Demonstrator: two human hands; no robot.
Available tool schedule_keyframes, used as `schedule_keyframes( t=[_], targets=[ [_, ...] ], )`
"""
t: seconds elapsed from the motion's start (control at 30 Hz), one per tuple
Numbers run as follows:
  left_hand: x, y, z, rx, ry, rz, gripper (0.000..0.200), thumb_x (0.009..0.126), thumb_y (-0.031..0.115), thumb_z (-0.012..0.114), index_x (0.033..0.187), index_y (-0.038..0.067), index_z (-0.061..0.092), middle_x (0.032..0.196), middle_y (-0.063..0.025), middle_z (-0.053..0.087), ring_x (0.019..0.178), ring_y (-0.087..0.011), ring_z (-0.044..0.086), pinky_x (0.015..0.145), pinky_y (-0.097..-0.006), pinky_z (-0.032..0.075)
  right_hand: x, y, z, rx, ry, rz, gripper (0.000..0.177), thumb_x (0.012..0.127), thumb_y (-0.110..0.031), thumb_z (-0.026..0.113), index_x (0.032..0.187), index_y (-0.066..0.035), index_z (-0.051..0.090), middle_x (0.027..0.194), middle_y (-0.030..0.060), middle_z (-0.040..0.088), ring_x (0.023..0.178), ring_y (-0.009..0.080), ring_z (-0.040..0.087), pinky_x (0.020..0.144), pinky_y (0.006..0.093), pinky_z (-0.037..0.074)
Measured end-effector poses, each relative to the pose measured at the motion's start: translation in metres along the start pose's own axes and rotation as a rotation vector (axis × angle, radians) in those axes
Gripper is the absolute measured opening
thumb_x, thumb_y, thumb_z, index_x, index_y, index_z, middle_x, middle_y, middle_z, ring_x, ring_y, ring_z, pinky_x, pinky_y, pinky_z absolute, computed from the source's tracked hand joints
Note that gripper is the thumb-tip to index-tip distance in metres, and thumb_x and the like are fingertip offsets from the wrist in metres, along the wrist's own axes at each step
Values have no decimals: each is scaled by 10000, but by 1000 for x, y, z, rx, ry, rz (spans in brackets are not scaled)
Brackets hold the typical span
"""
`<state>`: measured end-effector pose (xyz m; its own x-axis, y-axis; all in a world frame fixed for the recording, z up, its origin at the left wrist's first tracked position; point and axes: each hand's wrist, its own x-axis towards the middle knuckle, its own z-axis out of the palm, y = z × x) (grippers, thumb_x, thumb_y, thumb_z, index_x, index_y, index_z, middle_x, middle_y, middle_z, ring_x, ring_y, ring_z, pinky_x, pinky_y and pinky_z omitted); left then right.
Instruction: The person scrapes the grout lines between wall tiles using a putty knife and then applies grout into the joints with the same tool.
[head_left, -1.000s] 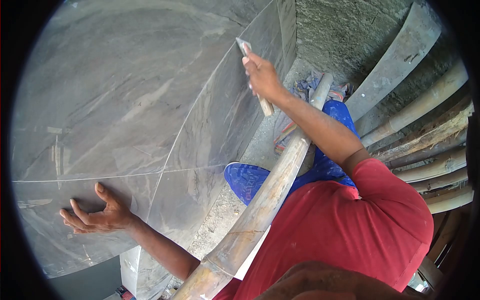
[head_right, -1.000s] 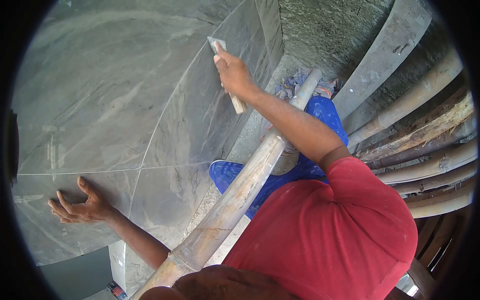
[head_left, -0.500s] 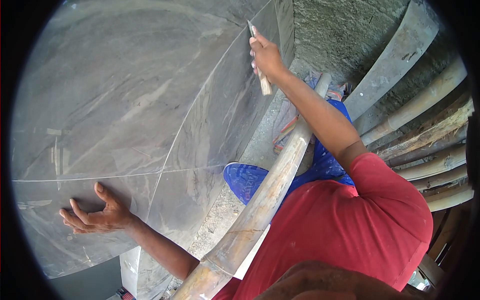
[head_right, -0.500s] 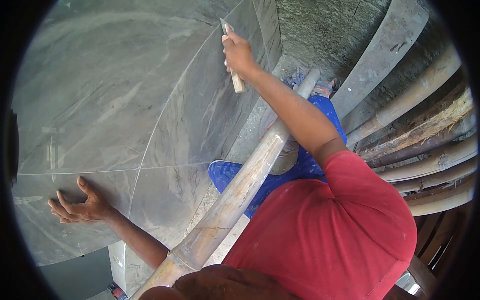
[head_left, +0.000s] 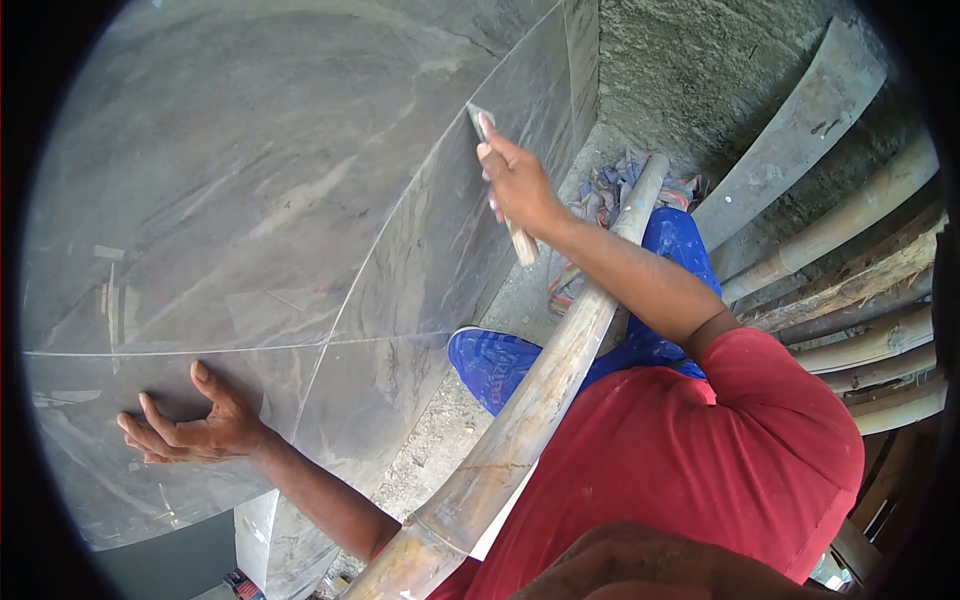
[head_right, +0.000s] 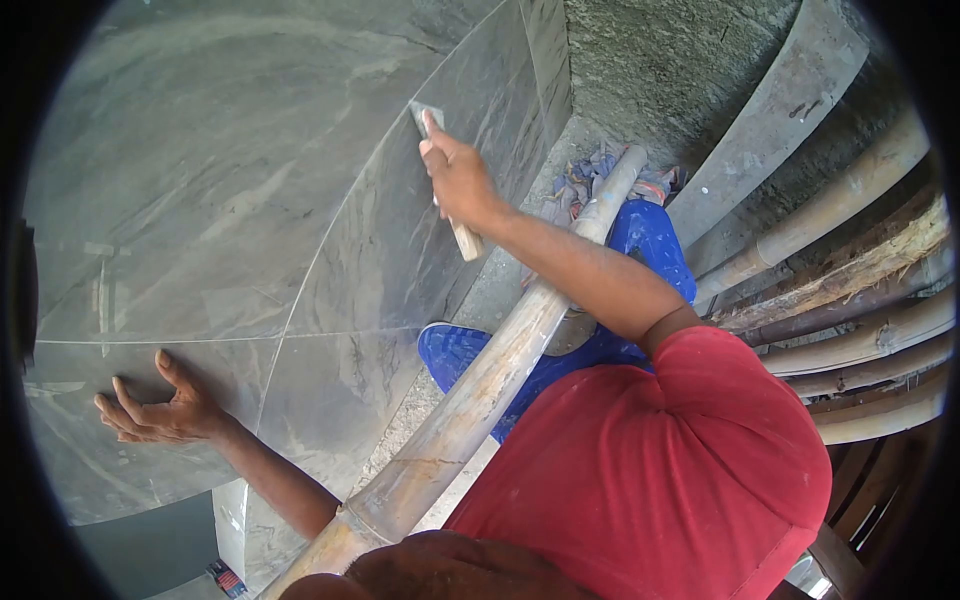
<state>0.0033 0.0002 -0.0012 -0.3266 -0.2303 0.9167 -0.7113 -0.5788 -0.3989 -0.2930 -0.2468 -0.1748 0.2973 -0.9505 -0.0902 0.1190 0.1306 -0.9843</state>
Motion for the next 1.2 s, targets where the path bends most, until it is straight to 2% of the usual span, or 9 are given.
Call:
schedule_keyframes(
  t=[0.07,0.23,0.4,0.5,0.53,0.63,0.77,0.87,1.2],
  targets=[
    [2,0,0,-3,26,24,699,882,680,666,1283,116,572,1454,-118,485,1338,-375,501,1100,-642,385,7,0,-5,8,41,-11,511,1062,-266,522,1561,-213,427,852,28,520,516,91,488,416,282,462],
    [-1,-2,-2,52,-5,12,705,879,685,666,1284,116,574,1459,-112,482,1337,-377,500,1112,-647,375,33,-2,-15,125,163,-26,514,1063,-247,502,1565,-184,412,806,9,514,520,93,495,425,281,462],
    [1,0,-1,-30,15,17,671,854,622,744,1286,133,587,1465,-106,488,1356,-382,480,1093,-621,396,35,-1,-20,146,108,-3,537,1062,-242,499,1581,-173,379,813,9,510,521,96,485,426,287,463],
    [-1,-2,-2,36,-1,3,674,854,625,742,1292,138,582,1464,-103,489,1360,-381,477,1094,-620,395,51,-6,-31,147,187,-23,535,1061,-245,506,1576,-168,388,812,8,506,521,99,485,426,291,463],
    [-2,-2,-2,22,-4,-4,676,856,628,738,1296,140,579,1465,-102,489,1361,-381,477,1093,-617,396,46,-5,-30,133,165,5,514,1059,-271,525,1562,-242,424,830,0,494,535,90,466,430,274,449],
    [-1,-3,0,-7,-1,-2,682,860,636,728,1304,143,572,1470,-101,489,1365,-380,473,1096,-614,394,35,-4,-30,57,86,-2,516,1058,-274,527,1561,-222,427,824,-1,491,530,91,465,431,275,450],
    [-2,-1,-3,29,-6,6,685,866,646,715,1309,144,570,1477,-101,489,1372,-383,467,1104,-615,388,54,-6,-39,54,171,-62,523,1061,-255,511,1566,-167,409,761,3,493,515,103,489,424,300,461],
    [0,-1,-3,85,-14,23,697,896,675,650,1281,99,574,1455,-117,486,1332,-380,511,1095,-623,420,44,-9,-36,12,119,-32,517,1063,-261,504,1565,-178,414,758,0,489,516,101,482,432,299,465],
    [-1,0,-1,5,13,12,689,893,679,652,1268,105,588,1469,-109,488,1353,-384,497,1135,-638,367,59,-7,-47,55,142,-15,506,1059,-263,529,1557,-243,437,824,-6,488,520,83,455,431,270,454]
  ],
)
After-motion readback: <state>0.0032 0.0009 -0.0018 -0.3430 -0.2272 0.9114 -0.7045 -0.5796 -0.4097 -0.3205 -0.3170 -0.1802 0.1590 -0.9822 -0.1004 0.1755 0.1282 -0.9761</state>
